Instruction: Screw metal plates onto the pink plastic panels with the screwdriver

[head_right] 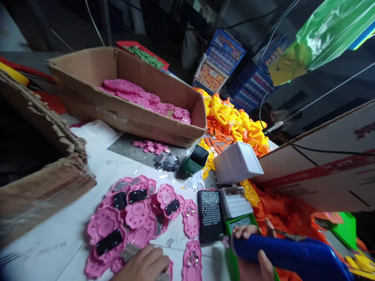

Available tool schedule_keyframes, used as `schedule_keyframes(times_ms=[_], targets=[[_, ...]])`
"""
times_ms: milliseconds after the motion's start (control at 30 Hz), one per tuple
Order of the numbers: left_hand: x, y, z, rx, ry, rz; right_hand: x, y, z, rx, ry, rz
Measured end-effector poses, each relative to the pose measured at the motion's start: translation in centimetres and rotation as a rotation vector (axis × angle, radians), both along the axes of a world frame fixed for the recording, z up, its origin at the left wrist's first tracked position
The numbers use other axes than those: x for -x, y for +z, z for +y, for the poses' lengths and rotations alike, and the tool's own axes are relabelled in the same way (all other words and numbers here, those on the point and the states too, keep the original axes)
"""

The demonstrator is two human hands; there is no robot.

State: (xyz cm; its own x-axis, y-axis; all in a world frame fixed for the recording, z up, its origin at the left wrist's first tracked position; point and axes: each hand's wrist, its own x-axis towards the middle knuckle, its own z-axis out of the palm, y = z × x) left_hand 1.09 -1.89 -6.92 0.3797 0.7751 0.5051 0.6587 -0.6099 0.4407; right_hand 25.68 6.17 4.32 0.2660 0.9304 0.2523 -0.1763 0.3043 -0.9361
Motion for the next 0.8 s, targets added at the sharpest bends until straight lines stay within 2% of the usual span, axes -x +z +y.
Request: schedule_keyframes(times_ms=[133,233,400,500,600,800], targets=[[0.8,1.9,0.2,-0.138,-0.033,0.068,0.4,0.4,0.0,-0.014,-0.019,-0.003],[1.3,2.7,0.6,-0.153,-0.026,0.082,0.4,0.5,0.1,-0.021,-0.021,-0.012],[2.1,3.3,1.4,-0.112,-0.027,0.184,0.7,1.0,0.2,-0.029,0.004,-0.033],[2.4,3.7,1.5,-0.073,-0.070,0.235,1.0,1.7,0.3,-0.035,0.009,-0.044],[2.3,3.8,1.1,-0.029,-0.100,0.269,1.1,2.2,0.4,-0.039,0.004,-0.049],[1.0,3.7,-0.3,-0.038,-0.127,0.237,0.9,2.3,0.7,-0.054,-0.001,-0.051]])
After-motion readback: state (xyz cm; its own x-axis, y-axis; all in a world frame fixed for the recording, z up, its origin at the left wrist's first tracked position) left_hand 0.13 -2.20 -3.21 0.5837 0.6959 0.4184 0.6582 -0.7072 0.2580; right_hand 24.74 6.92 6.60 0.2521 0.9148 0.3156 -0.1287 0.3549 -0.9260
